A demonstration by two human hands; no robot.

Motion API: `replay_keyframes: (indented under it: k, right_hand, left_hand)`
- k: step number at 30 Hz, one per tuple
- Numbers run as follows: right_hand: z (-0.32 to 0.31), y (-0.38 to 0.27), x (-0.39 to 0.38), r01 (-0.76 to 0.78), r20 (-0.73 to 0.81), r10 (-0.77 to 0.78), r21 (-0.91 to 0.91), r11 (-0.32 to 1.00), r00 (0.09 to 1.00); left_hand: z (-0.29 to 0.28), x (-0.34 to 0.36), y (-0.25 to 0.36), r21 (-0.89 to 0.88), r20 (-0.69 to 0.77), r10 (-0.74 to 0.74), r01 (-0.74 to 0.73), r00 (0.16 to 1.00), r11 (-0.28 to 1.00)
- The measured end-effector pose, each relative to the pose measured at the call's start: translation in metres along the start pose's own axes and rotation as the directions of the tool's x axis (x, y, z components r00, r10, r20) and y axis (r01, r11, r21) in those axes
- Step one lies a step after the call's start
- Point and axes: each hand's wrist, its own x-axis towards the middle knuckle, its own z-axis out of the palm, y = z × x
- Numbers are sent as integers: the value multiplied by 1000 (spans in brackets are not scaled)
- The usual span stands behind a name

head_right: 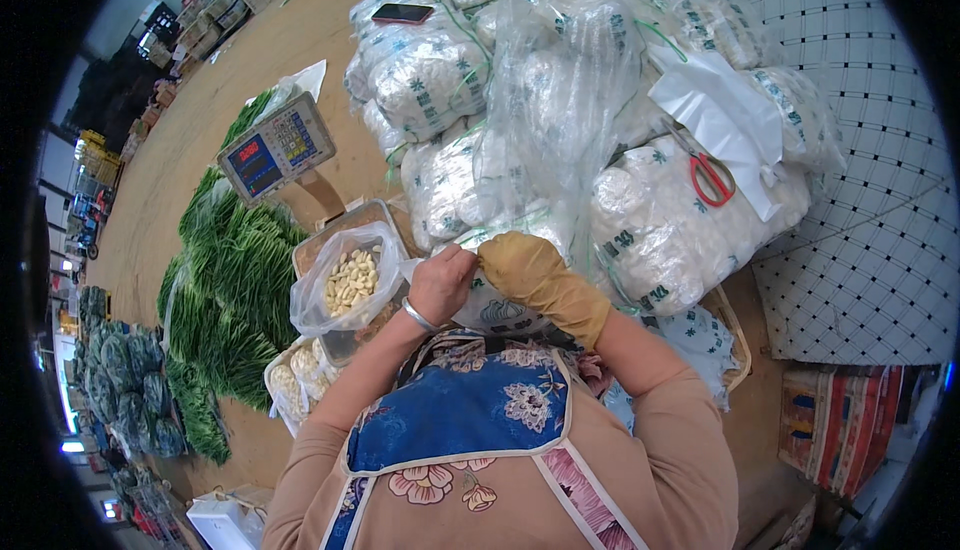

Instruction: The person repeatedly scoops garlic cloves from a large sack into a plastic bag, places the bag on a digital scale, adjusts the quantity, ties the bag, and sets it aside. This cycle is repeated multiple times.

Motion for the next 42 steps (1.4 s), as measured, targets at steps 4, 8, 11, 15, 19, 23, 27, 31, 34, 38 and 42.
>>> replay_keyframes:
  k: [4,8,11,15,19,23,27,31,34,38,42]
  right_hand:
    - [16,2,-4,-219,-58,280,484,847,958]
    - [27,-2,-7,-405,80,485,675,616,871]
    - [35,-1,-7,-415,84,527,725,550,846]
    - [50,4,-9,-405,81,545,761,507,835]
    - [49,3,-8,-425,115,552,770,475,826]
    - [45,8,-8,-396,149,497,806,439,855]
    - [27,17,-6,-435,289,355,776,457,889]
    - [10,16,2,-406,369,197,662,630,908]
    - [6,10,8,-333,397,96,587,738,913]
    - [36,12,-3,-232,188,137,815,531,973]
    - [50,7,-5,-245,188,317,957,152,930]
  left_hand:
    - [5,-1,0,44,-62,2,1,998,999]
    - [9,-4,2,54,-129,-4,11,992,998]
    - [10,-4,2,55,-165,-8,17,986,998]
    - [12,-7,1,55,-193,-14,25,981,998]
    - [10,-8,4,19,-175,-44,48,983,999]
    - [9,-8,3,-31,-191,-61,56,980,998]
    - [8,-7,-4,-176,-197,-87,52,977,983]
    - [8,-13,-13,-352,-60,-173,142,983,925]
    - [7,-13,-12,-415,-17,-208,183,978,891]
    - [12,-16,-5,-624,74,-430,378,900,683]
    - [24,-14,-2,-694,61,-514,406,856,595]
